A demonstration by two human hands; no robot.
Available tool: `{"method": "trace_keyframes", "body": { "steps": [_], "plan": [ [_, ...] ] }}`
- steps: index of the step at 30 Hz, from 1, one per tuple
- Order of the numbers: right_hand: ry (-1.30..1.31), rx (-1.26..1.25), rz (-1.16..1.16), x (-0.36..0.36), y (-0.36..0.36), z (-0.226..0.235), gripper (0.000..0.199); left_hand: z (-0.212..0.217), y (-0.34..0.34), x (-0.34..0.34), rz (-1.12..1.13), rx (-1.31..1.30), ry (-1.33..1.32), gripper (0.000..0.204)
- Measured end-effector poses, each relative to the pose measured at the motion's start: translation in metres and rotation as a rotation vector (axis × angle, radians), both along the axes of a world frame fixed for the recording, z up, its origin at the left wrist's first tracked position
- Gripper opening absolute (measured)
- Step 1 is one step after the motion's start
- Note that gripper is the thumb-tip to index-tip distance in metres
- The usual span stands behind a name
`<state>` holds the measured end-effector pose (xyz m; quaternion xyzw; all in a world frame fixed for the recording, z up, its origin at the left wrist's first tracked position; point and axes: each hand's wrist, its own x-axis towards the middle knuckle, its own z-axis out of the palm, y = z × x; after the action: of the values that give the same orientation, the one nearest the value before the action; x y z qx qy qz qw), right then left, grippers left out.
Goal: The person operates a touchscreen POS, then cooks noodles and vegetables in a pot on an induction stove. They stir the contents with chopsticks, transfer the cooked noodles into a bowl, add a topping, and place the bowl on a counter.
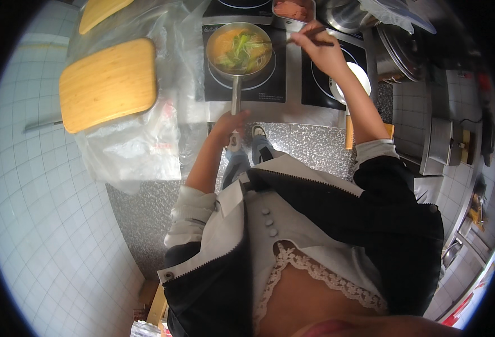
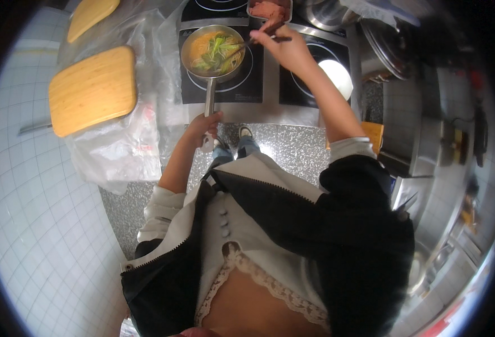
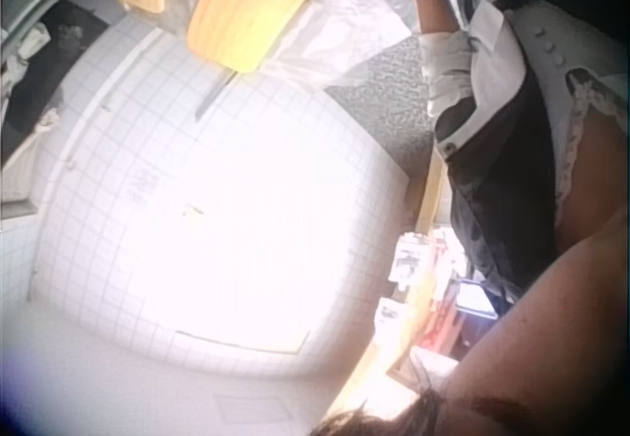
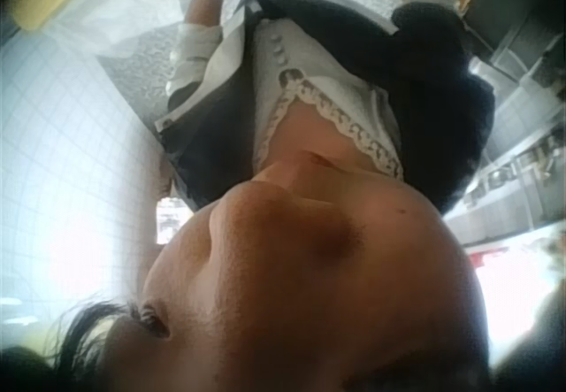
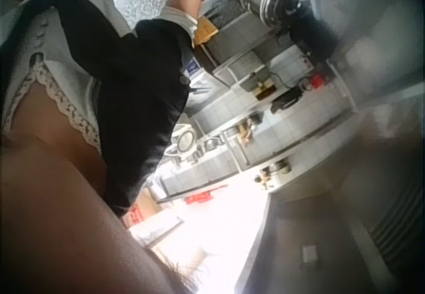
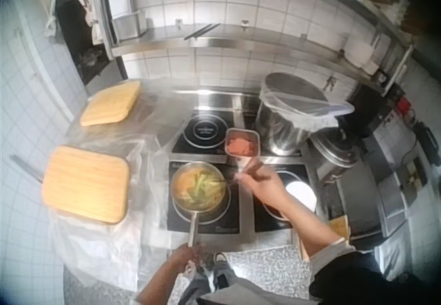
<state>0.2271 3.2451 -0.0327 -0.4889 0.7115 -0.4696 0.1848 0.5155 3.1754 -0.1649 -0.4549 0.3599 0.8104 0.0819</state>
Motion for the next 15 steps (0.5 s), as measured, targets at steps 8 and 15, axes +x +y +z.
{"method": "trace_keyframes", "body": {
  "steps": [8,15],
  "plan": [
    [0.310,-0.092,0.024,0.055,0.004,-0.072,0.014,0.005,0.001,0.001,0.024,0.037,0.032,0.025],
    [-0.681,-0.549,-0.534,0.044,-0.024,-0.115,0.013,0.005,0.002,0.001,0.036,0.059,0.033,0.021]
  ]
}}
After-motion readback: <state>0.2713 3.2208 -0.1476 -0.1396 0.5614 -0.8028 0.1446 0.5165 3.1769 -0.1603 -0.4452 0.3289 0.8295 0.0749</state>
